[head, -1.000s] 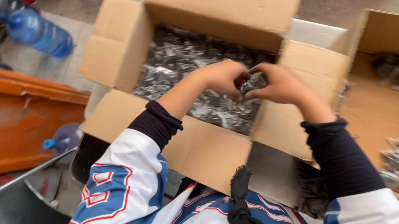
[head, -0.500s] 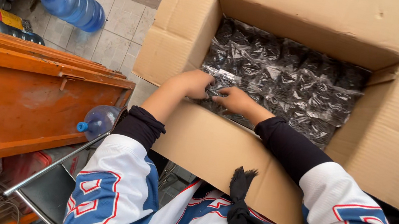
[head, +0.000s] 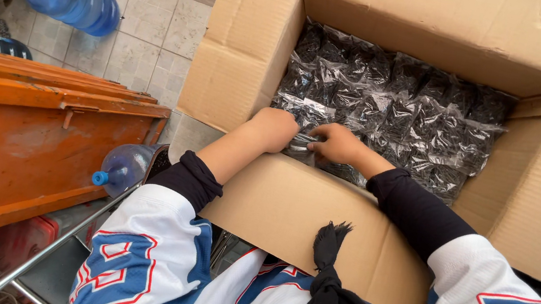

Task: The person repeatedly picks up small plastic-wrapped items from a cardboard box and transfers them into an adjacent empty cardboard box. The person arranges the items inside the second box as they are placed.

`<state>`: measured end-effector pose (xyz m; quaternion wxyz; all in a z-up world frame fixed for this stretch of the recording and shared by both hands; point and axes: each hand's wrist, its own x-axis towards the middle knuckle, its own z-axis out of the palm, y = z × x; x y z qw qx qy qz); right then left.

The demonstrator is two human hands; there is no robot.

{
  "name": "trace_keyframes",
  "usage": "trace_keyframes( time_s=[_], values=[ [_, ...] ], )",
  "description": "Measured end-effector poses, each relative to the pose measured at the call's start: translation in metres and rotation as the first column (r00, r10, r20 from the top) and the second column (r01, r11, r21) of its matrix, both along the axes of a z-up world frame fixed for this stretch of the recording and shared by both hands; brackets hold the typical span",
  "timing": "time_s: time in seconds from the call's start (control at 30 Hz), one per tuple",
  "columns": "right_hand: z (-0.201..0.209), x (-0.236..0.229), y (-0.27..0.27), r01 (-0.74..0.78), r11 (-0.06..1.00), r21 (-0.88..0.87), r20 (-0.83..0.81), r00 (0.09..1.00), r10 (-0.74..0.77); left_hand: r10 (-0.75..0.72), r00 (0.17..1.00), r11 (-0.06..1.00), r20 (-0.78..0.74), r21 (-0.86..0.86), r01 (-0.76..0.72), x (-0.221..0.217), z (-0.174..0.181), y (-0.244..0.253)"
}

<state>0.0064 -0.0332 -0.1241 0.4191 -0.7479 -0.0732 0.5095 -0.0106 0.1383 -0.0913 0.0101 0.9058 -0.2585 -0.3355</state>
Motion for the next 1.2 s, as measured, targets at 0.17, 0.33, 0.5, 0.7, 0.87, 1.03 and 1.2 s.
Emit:
trace_keyframes(
  time_s=[0.17,0.33,0.5,0.7,0.87,1.03,1.2],
  values=[
    [-0.010,-0.004,0.015,0.104,0.983,0.150,-0.008,0.995,-0.104,-0.042,0.977,0.999,0.208,0.029,0.037,-0.002,-0.018,0.009],
    [-0.014,-0.011,0.008,-0.185,0.975,-0.121,0.400,0.890,0.218,-0.080,0.939,0.996,0.336,0.072,0.059,-0.017,-0.031,0.016],
    [-0.014,-0.020,-0.019,-0.591,0.692,-0.415,0.887,-0.093,0.453,-0.242,0.968,0.961,-0.062,0.121,0.248,-0.015,-0.034,0.028],
    [-0.030,-0.019,-0.027,-0.648,0.577,-0.496,0.837,-0.182,0.515,-0.310,0.936,0.951,0.165,0.069,0.303,-0.022,-0.020,0.042],
    [-0.038,-0.018,-0.024,-0.647,0.573,-0.503,0.831,-0.178,0.527,-0.386,0.892,0.922,0.233,0.072,0.380,-0.025,-0.026,0.049],
    [-0.032,-0.017,-0.020,-0.652,0.553,-0.519,0.813,-0.177,0.554,-0.370,0.891,0.926,0.264,0.178,0.332,-0.022,-0.038,0.039],
    [-0.022,-0.021,-0.024,-0.667,0.572,-0.477,0.783,-0.026,0.622,-0.242,0.967,0.960,0.080,0.165,0.226,-0.011,-0.028,0.031]
  ],
)
